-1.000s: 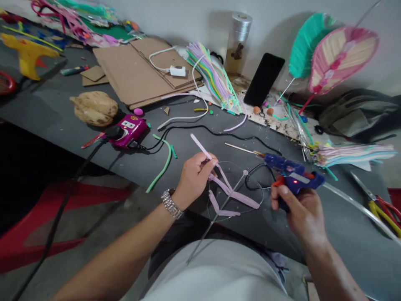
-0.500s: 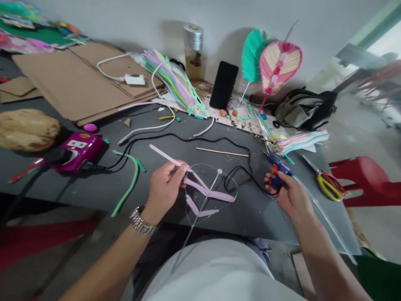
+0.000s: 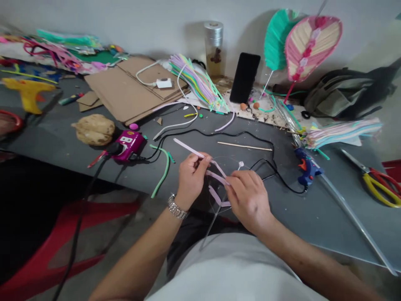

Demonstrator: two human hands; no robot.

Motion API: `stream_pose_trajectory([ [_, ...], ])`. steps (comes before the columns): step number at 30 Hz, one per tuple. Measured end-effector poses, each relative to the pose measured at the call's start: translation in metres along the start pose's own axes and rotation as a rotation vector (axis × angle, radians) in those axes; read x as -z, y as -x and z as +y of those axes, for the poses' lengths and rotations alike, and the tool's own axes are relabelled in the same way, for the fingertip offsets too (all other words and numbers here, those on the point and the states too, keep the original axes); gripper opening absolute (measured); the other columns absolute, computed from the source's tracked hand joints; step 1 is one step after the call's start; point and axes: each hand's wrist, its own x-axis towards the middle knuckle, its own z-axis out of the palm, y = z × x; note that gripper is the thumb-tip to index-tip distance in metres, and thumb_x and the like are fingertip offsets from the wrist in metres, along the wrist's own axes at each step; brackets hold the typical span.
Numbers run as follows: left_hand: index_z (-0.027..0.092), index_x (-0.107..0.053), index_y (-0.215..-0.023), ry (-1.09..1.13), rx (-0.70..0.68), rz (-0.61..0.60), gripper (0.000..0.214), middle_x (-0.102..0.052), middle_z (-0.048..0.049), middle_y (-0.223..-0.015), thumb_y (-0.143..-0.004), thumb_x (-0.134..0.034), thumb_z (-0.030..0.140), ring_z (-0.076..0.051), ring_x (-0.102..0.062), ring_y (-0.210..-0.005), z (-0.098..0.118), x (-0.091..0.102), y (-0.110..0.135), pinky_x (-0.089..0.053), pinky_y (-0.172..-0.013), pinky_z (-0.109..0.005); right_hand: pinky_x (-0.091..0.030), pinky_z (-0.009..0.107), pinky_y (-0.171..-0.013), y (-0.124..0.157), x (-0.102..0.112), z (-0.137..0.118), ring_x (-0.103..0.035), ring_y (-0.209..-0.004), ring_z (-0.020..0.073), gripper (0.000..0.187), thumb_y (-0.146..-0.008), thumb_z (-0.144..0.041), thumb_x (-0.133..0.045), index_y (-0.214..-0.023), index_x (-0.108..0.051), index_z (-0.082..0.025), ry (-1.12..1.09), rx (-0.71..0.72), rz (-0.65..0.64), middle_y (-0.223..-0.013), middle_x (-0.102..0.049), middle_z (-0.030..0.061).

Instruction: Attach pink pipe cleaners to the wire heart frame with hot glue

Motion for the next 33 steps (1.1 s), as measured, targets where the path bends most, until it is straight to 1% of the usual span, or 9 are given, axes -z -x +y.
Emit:
stream_pose_trajectory([
  [2, 0.016, -0.071, -0.086, -0.047, -0.045, 0.029, 0.023, -0.07, -0.0035, -0.076, -0.089, -0.067, 0.038, -0.015, -0.064, -0.066, -0.001, 0.004, 0.004, -0.052, -0.061, -0.023, -0.044, 0.037, -0.076, -0.01, -0.016, -0.001, -0.058, -0.086, 0.0234, 0.017, -0.098, -0.023, -0.056, -0.09, -0.07, -0.019, 0.084, 0.043, 0.0, -0.096, -0.072, 0.0086],
  [4, 0.016, -0.072, -0.089, -0.052, -0.05, 0.036, 0.024, -0.072, -0.0047, -0.082, -0.09, -0.066, 0.039, -0.016, -0.065, -0.072, -0.004, 0.008, 0.009, -0.053, -0.066, -0.025, -0.041, 0.037, -0.074, -0.014, -0.023, 0.002, -0.057, -0.085, 0.0236, 0.016, -0.098, -0.024, -0.056, -0.094, -0.071, -0.019, 0.134, 0.078, 0.028, -0.099, -0.072, 0.009],
  [8, 0.015, -0.072, -0.093, 0.076, 0.036, 0.029, 0.031, -0.073, -0.0058, -0.086, -0.09, -0.067, 0.045, -0.017, -0.067, -0.074, -0.005, 0.013, 0.017, -0.057, -0.065, -0.027, -0.04, 0.038, -0.078, -0.02, -0.024, 0.007, -0.059, -0.093, 0.0241, 0.021, -0.098, -0.018, -0.055, -0.112, -0.07, -0.018, 0.15, 0.071, 0.12, -0.123, -0.07, 0.0126],
  [10, 0.014, -0.072, -0.095, 0.134, 0.072, 0.022, 0.032, -0.073, -0.007, -0.091, -0.089, -0.068, 0.046, -0.019, -0.069, -0.078, -0.002, 0.013, 0.02, -0.059, -0.064, -0.028, -0.039, 0.041, -0.086, -0.027, -0.024, 0.009, -0.059, -0.104, 0.0261, 0.024, -0.099, -0.02, -0.054, -0.118, -0.07, -0.02, 0.093, 0.048, 0.126, -0.129, -0.07, 0.0107],
  [13, 0.014, -0.072, -0.097, 0.14, 0.1, -0.004, 0.033, -0.073, -0.0088, -0.1, -0.089, -0.068, 0.046, -0.02, -0.07, -0.084, 0.006, 0.013, 0.026, -0.061, -0.067, -0.029, -0.035, 0.044, -0.097, -0.041, -0.027, 0.014, -0.058, -0.117, 0.0278, 0.021, -0.1, -0.027, -0.056, -0.114, -0.072, -0.025, -0.061, -0.011, 0.075, -0.116, -0.075, 0.006],
  [16, 0.014, -0.071, -0.097, 0.123, 0.137, -0.018, 0.033, -0.074, -0.01, -0.105, -0.089, -0.067, 0.046, -0.02, -0.07, -0.087, 0.014, 0.015, 0.032, -0.063, -0.071, -0.031, -0.036, 0.042, -0.096, -0.053, -0.029, 0.021, -0.063, -0.103, 0.0245, 0.013, -0.097, -0.03, -0.062, -0.096, -0.074, -0.026, -0.221, -0.092, 0.008, -0.094, -0.077, 0.0031],
  [19, 0.014, -0.07, -0.095, 0.112, 0.161, -0.017, 0.034, -0.074, -0.0114, -0.107, -0.089, -0.068, 0.047, -0.022, -0.071, -0.091, 0.019, 0.018, 0.036, -0.063, -0.072, -0.031, -0.037, 0.038, -0.09, -0.06, -0.029, 0.025, -0.063, -0.089, 0.0217, 0.012, -0.093, -0.029, -0.067, -0.082, -0.072, -0.025, -0.327, -0.138, -0.031, -0.083, -0.074, 0.0011],
  [28, 0.015, -0.073, -0.094, 0.029, 0.119, -0.036, 0.026, -0.075, -0.0093, -0.099, -0.092, -0.065, 0.04, -0.021, -0.07, -0.086, 0.022, 0.022, 0.037, -0.063, -0.071, -0.031, -0.036, 0.036, -0.087, -0.063, -0.025, 0.022, -0.06, -0.08, 0.0193, 0.016, -0.089, -0.023, -0.068, -0.073, -0.067, -0.023, -0.339, -0.131, -0.057, -0.075, -0.07, -0.0005],
  [33, 0.015, -0.073, -0.092, 0.046, 0.107, -0.023, 0.027, -0.074, -0.0089, -0.1, -0.09, -0.067, 0.042, -0.021, -0.07, -0.086, 0.019, 0.021, 0.036, -0.063, -0.072, -0.031, -0.036, 0.036, -0.086, -0.063, -0.026, 0.024, -0.059, -0.078, 0.0183, 0.016, -0.088, -0.022, -0.069, -0.073, -0.065, -0.022, -0.356, -0.131, -0.056, -0.073, -0.069, -0.0018],
])
